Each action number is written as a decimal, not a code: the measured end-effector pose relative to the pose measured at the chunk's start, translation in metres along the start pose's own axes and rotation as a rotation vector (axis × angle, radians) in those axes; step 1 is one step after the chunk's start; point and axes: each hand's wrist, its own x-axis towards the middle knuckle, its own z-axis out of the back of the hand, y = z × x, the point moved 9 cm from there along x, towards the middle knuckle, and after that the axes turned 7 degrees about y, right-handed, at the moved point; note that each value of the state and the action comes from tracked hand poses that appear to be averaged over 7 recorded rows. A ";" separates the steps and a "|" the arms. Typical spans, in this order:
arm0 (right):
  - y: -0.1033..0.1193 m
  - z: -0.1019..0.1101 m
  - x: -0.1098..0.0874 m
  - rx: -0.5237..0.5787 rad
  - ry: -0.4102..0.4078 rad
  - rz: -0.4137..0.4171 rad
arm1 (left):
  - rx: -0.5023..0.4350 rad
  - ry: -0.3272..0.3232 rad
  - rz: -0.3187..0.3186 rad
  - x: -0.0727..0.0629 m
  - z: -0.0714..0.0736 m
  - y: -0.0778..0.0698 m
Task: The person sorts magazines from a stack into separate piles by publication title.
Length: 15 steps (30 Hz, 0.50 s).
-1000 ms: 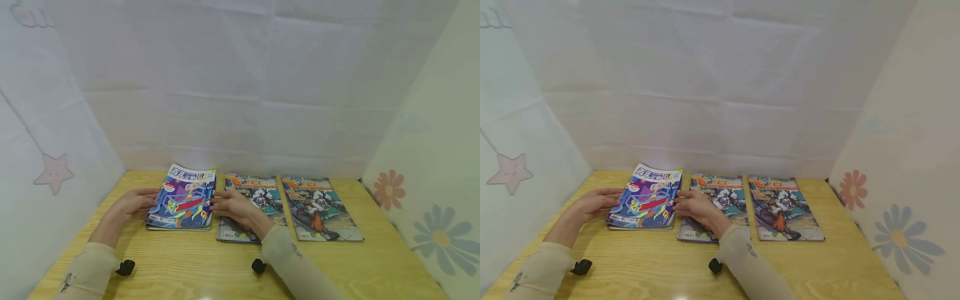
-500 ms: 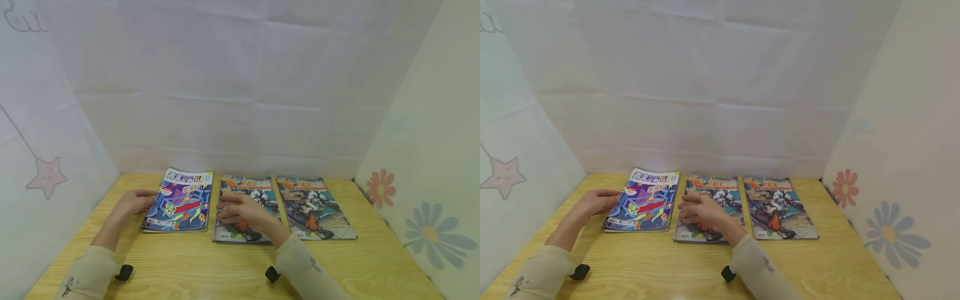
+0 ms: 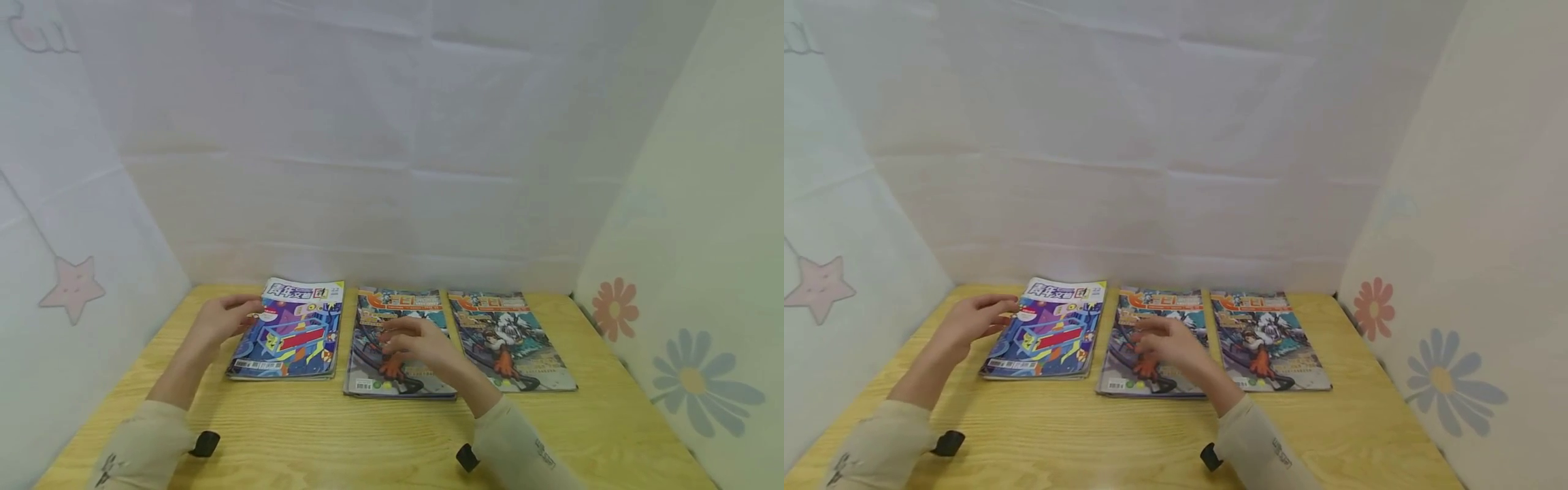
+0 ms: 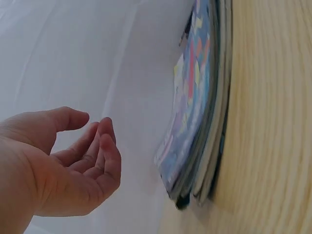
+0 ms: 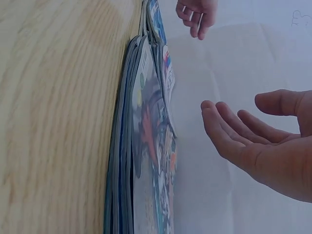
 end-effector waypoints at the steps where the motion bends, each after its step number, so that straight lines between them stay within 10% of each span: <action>1: 0.000 0.002 -0.002 -0.002 -0.008 0.005 | -0.017 0.008 -0.013 0.000 -0.003 -0.004; 15: -0.012 0.028 -0.029 -0.011 -0.122 0.003 | -0.123 0.127 -0.053 -0.010 -0.054 -0.033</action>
